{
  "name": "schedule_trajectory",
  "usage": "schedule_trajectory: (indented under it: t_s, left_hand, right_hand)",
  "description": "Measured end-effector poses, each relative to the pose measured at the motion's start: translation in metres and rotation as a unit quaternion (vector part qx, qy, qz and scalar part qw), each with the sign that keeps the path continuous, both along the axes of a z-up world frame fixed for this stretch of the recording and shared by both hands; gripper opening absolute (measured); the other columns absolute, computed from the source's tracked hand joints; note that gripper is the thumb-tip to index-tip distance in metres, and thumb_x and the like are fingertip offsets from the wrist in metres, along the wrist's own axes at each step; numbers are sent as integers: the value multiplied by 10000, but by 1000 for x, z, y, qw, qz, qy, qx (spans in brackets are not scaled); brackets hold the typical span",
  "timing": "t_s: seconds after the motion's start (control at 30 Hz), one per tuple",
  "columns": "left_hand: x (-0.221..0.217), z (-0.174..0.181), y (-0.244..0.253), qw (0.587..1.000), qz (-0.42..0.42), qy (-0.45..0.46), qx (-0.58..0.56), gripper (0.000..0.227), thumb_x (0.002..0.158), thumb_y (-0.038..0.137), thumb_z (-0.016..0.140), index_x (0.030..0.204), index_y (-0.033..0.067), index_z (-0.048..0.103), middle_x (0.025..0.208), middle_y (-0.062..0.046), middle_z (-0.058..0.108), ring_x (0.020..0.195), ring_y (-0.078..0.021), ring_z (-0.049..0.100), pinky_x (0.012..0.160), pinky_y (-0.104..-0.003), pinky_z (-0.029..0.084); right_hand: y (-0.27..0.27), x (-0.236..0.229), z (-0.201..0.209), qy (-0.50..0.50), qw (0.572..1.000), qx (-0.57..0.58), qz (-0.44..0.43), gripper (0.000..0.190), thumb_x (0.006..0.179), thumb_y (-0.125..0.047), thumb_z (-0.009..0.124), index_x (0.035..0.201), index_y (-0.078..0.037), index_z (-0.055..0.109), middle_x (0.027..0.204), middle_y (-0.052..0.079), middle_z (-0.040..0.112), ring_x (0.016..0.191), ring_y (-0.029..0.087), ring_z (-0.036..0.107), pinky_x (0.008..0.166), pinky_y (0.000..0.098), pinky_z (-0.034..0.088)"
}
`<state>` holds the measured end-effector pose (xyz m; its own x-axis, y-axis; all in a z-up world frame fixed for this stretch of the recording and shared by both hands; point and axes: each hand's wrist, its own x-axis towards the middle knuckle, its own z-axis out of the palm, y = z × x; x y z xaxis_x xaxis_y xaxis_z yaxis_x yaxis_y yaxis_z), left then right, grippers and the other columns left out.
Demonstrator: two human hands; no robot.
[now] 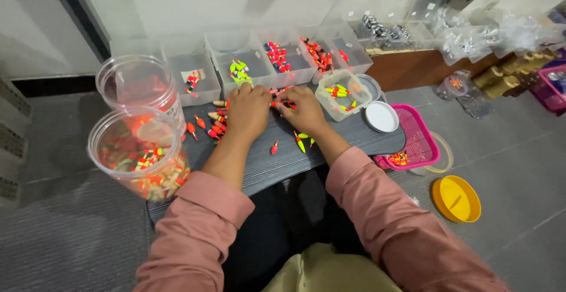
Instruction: The person assembles small, colorful fishing floats by hand, picking up individual components from a table and joining them together. They place the completed floats into a small plastic container and occasionally sort the remaining pieces.
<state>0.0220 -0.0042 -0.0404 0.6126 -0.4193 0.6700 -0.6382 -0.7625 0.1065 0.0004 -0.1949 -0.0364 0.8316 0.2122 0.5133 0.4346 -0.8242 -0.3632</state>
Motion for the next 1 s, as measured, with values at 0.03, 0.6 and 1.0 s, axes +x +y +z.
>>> schedule_trajectory:
  t_s: [0.03,0.6,1.0]
  left_hand:
    - [0,0,0,1000,0,5,-1,90,857,246,652,846,201,730,854,-9,646,867,-264,552,738,-409,417]
    - [0,7,4,996,29,60,-66,134,930,389,613,904,259,633,791,24,601,921,-239,566,808,-419,449]
    - [4,5,8,987,86,94,-94,108,967,288,611,933,194,654,756,-39,631,852,-278,632,774,-389,516]
  right_hand:
    - [0,1,0,5,1000,-1,0,151,836,-305,775,965,-231,750,943,57,688,933,317,646,889,402,513]
    - [17,16,-6,98,973,210,7,300,785,-154,782,1059,-219,678,769,-23,696,700,121,633,681,269,535]
    - [15,29,4,99,982,149,60,270,867,-298,799,1096,-194,700,819,89,737,811,315,724,725,394,562]
